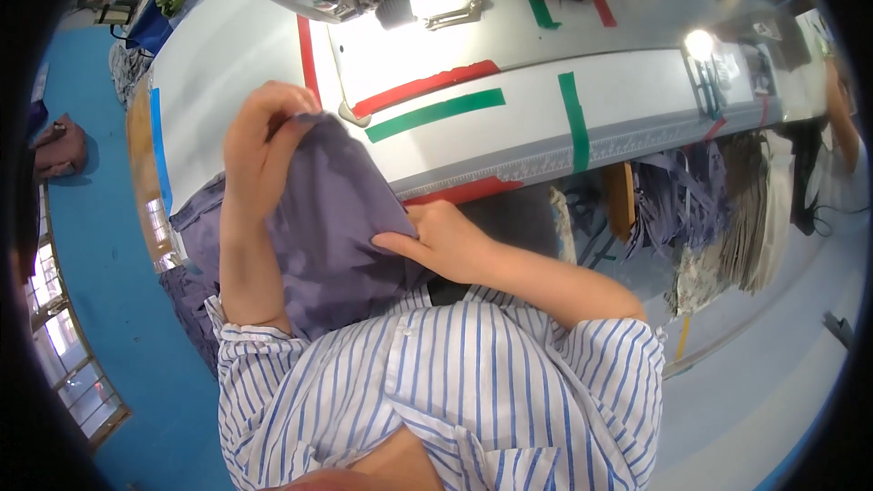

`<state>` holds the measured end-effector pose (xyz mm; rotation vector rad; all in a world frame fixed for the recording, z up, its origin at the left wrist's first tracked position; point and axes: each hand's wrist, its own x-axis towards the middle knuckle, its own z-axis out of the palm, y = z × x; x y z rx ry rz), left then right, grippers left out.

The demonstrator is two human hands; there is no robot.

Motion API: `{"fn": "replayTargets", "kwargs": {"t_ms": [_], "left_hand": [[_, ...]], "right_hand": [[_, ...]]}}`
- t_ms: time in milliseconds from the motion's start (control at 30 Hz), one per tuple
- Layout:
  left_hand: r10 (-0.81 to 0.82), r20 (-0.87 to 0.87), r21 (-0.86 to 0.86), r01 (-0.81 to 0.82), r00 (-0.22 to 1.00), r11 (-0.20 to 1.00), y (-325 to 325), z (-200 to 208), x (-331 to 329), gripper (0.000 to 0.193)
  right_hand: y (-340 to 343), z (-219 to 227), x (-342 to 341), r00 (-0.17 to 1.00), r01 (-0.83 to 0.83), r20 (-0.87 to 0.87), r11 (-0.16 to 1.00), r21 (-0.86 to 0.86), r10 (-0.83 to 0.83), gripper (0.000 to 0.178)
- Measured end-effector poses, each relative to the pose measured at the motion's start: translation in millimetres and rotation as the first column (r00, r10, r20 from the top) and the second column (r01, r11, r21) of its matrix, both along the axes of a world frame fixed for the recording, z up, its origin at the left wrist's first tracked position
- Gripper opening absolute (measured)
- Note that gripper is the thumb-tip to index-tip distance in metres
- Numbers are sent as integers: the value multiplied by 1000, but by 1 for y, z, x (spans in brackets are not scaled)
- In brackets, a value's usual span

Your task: Sewing purple fabric pieces using an industrial sewing machine.

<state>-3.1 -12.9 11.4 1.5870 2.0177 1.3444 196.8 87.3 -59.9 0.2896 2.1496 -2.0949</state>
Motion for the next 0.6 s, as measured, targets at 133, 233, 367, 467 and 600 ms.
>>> {"fn": "replayTargets", "kwargs": {"t_ms": [133,233,367,467,600], "left_hand": [[44,14,-167,-41,999,985,20,-27,-11,12],[58,81,-320,-29,995,947,33,-43,-13,12],[58,4,-290,-54,998,956,30,-54,-18,12],[-8,-147,-179,-18,989,984,32,-51,-13,15],[-52,-230,-123,23,972,992,38,-56,-17,15]], "right_hand": [[-4,-6,25,999,-46,-15,997,59,47,40],[-6,-37,34,981,-191,101,874,446,163,41],[33,-10,30,944,-141,-145,760,635,297,40],[70,25,3,969,225,-200,847,482,-143,34],[88,25,-67,958,269,-231,818,509,-172,45]]}}
